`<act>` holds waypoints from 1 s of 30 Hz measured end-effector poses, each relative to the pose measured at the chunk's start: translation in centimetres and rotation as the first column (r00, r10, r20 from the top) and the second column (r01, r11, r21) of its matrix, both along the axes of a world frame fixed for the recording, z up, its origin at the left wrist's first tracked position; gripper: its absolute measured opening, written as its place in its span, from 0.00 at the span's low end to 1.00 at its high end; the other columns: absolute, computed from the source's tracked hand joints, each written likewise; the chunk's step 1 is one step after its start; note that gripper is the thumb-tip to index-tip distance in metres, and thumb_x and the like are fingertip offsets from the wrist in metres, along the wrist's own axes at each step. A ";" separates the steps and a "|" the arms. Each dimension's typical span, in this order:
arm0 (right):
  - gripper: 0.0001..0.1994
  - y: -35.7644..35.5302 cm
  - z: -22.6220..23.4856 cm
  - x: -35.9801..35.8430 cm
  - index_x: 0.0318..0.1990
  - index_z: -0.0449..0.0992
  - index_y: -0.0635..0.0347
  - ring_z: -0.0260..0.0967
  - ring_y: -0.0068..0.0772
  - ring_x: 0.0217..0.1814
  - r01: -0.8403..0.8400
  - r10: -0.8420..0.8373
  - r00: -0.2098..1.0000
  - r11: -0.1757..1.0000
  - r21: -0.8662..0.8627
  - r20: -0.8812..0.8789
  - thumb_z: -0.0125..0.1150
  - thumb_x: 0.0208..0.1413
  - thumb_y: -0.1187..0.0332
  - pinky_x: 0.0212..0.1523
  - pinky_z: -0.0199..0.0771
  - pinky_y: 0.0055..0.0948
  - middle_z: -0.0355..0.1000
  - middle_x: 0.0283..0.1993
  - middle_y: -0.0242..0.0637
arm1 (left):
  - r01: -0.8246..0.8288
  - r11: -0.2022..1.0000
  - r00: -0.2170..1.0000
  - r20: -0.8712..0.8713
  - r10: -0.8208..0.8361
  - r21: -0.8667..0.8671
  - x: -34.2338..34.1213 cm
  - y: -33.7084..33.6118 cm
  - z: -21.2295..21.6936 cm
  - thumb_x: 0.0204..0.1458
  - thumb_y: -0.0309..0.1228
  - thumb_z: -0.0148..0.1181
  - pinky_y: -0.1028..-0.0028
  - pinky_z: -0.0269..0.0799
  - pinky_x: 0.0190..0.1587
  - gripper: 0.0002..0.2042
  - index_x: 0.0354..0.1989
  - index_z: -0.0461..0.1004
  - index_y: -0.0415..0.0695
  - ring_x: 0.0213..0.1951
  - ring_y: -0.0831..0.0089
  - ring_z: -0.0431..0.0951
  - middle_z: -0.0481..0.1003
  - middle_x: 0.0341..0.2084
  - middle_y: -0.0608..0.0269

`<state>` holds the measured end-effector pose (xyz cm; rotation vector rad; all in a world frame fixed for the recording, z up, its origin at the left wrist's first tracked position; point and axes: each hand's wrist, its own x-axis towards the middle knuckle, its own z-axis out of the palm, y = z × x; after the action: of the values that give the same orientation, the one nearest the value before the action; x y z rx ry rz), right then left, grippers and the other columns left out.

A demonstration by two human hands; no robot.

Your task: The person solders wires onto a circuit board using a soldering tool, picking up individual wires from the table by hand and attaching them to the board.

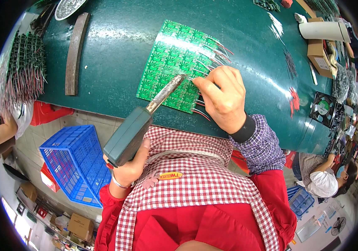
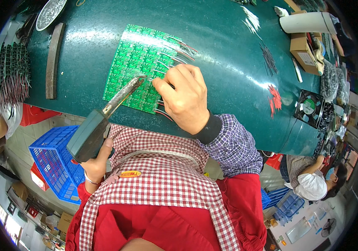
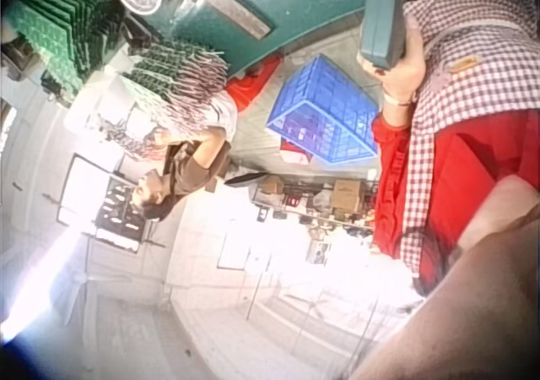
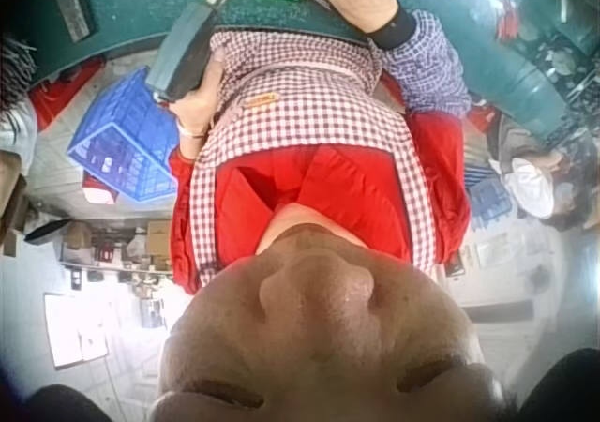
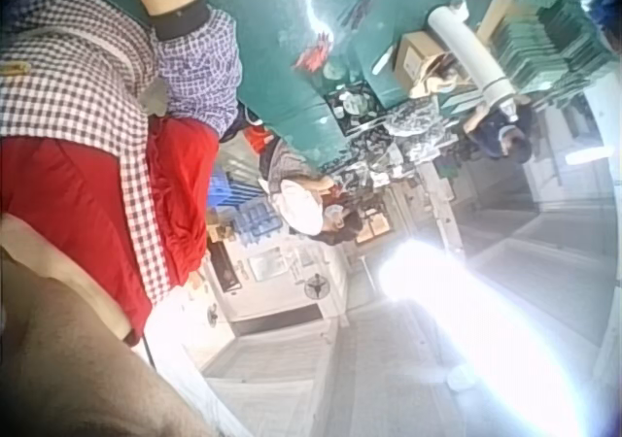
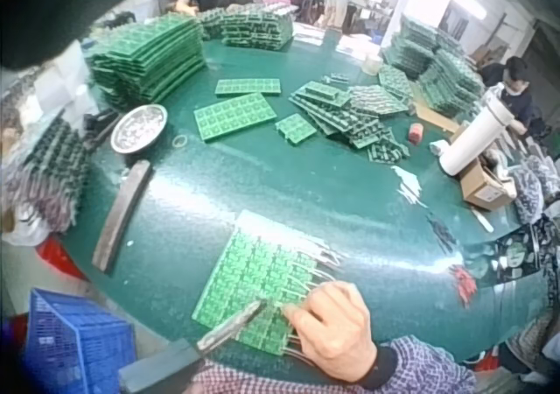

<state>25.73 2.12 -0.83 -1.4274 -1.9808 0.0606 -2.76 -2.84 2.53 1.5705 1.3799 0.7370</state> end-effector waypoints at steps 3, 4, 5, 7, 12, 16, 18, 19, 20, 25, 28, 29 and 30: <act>0.10 0.0 0.0 0.0 0.36 0.81 0.58 0.71 0.37 0.36 0.001 -0.001 1.000 1.000 0.006 0.007 0.66 0.44 0.77 0.47 0.73 0.42 0.65 0.29 0.33 | -0.016 1.000 1.000 0.007 0.016 -0.009 -0.2 -0.1 -0.2 0.53 0.22 0.74 0.70 0.78 0.44 0.14 0.48 0.83 0.35 0.39 0.70 0.83 0.85 0.40 0.58; 0.09 0.0 -0.1 0.0 0.36 0.81 0.58 0.71 0.37 0.36 0.003 -0.003 1.000 1.000 0.003 0.007 0.66 0.44 0.77 0.47 0.73 0.42 0.65 0.29 0.33 | -0.007 1.000 1.000 -0.002 0.007 -0.006 -0.3 -0.2 -0.2 0.53 0.22 0.74 0.70 0.78 0.45 0.15 0.49 0.83 0.35 0.40 0.70 0.83 0.85 0.41 0.57; 0.09 0.0 -0.1 0.0 0.36 0.81 0.58 0.71 0.37 0.36 0.005 -0.005 1.000 1.000 0.000 0.007 0.66 0.44 0.77 0.47 0.73 0.42 0.65 0.29 0.33 | 0.003 1.000 1.000 -0.011 -0.003 -0.003 -0.3 -0.2 -0.2 0.53 0.22 0.74 0.70 0.78 0.46 0.15 0.49 0.83 0.35 0.41 0.70 0.84 0.85 0.41 0.57; 0.09 0.0 -0.1 0.0 0.36 0.82 0.58 0.71 0.37 0.36 0.008 -0.008 1.000 1.000 -0.004 0.006 0.66 0.44 0.76 0.47 0.73 0.42 0.65 0.29 0.33 | 0.002 1.000 1.000 0.015 -0.002 -0.023 -0.4 -0.2 -0.2 0.53 0.21 0.74 0.70 0.79 0.47 0.16 0.50 0.82 0.34 0.42 0.69 0.84 0.85 0.42 0.56; 0.09 0.0 -0.1 -0.1 0.36 0.82 0.58 0.70 0.37 0.35 0.015 -0.015 1.000 1.000 0.007 0.003 0.67 0.45 0.76 0.45 0.72 0.41 0.65 0.29 0.33 | 0.020 0.999 0.998 0.055 -0.022 0.025 -0.3 -0.2 -0.4 0.53 0.21 0.74 0.70 0.79 0.48 0.17 0.51 0.82 0.34 0.43 0.69 0.84 0.85 0.43 0.55; 0.09 0.1 -0.2 0.0 0.36 0.82 0.58 0.70 0.37 0.35 0.017 -0.017 1.000 1.000 0.014 -0.002 0.67 0.45 0.77 0.43 0.70 0.39 0.65 0.29 0.33 | 0.007 1.000 0.997 0.071 -0.006 -0.003 -0.2 -0.3 -0.4 0.53 0.21 0.74 0.71 0.78 0.47 0.17 0.51 0.82 0.34 0.42 0.69 0.84 0.85 0.44 0.55; 0.08 0.1 -0.2 0.0 0.36 0.82 0.58 0.69 0.37 0.34 0.017 -0.017 1.000 1.000 0.015 -0.010 0.67 0.45 0.77 0.41 0.69 0.39 0.65 0.29 0.33 | 0.010 1.000 0.998 0.055 -0.010 -0.001 -0.2 -0.3 -0.4 0.53 0.21 0.74 0.71 0.78 0.47 0.17 0.51 0.82 0.34 0.42 0.70 0.84 0.84 0.44 0.56; 0.08 0.1 -0.2 0.0 0.36 0.82 0.58 0.69 0.37 0.34 0.017 -0.017 1.000 1.000 0.016 -0.011 0.68 0.45 0.77 0.41 0.69 0.39 0.65 0.29 0.33 | 0.018 1.000 0.999 0.040 -0.019 0.013 -0.2 -0.3 -0.3 0.53 0.21 0.74 0.71 0.78 0.47 0.17 0.51 0.82 0.34 0.42 0.70 0.84 0.84 0.43 0.56; 0.09 0.1 -0.2 0.0 0.36 0.82 0.58 0.69 0.37 0.34 0.017 -0.017 1.000 1.000 0.014 -0.013 0.68 0.45 0.77 0.41 0.69 0.38 0.65 0.29 0.33 | 0.039 0.998 0.999 -0.008 -0.039 0.047 -0.2 -0.3 -0.3 0.53 0.21 0.74 0.71 0.78 0.47 0.17 0.51 0.82 0.34 0.42 0.70 0.83 0.84 0.43 0.56; 0.09 0.2 -0.3 0.0 0.36 0.82 0.58 0.69 0.37 0.34 0.018 -0.018 1.000 1.000 0.023 -0.024 0.67 0.45 0.78 0.39 0.68 0.38 0.66 0.29 0.33 | -0.011 1.000 0.999 0.051 0.011 -0.008 0.0 -0.2 -0.3 0.52 0.22 0.75 0.71 0.78 0.46 0.17 0.51 0.82 0.34 0.41 0.71 0.83 0.84 0.43 0.57; 0.09 0.2 -0.3 0.0 0.36 0.82 0.58 0.69 0.37 0.35 0.019 -0.019 1.000 1.000 0.021 -0.022 0.67 0.45 0.78 0.39 0.68 0.37 0.66 0.29 0.33 | 0.021 1.000 0.999 0.024 -0.022 0.022 0.0 -0.2 -0.5 0.52 0.22 0.75 0.71 0.78 0.46 0.17 0.50 0.82 0.34 0.41 0.71 0.83 0.85 0.42 0.57; 0.09 0.2 -0.3 0.0 0.36 0.82 0.58 0.69 0.37 0.35 0.019 -0.019 1.000 1.000 0.018 -0.019 0.67 0.45 0.78 0.39 0.68 0.37 0.66 0.29 0.33 | 0.047 0.997 0.999 -0.018 -0.046 0.058 0.0 -0.1 -0.6 0.52 0.22 0.76 0.71 0.78 0.46 0.17 0.50 0.83 0.35 0.41 0.71 0.83 0.85 0.42 0.57; 0.09 0.2 -0.3 0.0 0.36 0.82 0.58 0.69 0.37 0.35 0.020 -0.019 1.000 1.000 0.015 -0.016 0.67 0.45 0.78 0.39 0.68 0.37 0.65 0.29 0.33 | 0.050 0.997 0.999 -0.001 -0.050 0.062 0.0 -0.1 -0.7 0.52 0.22 0.76 0.72 0.78 0.45 0.17 0.50 0.83 0.35 0.41 0.71 0.83 0.85 0.42 0.57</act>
<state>25.74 2.33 -1.10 -1.4323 -1.9504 0.0476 -2.75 -2.91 1.78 1.6476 1.3233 0.7566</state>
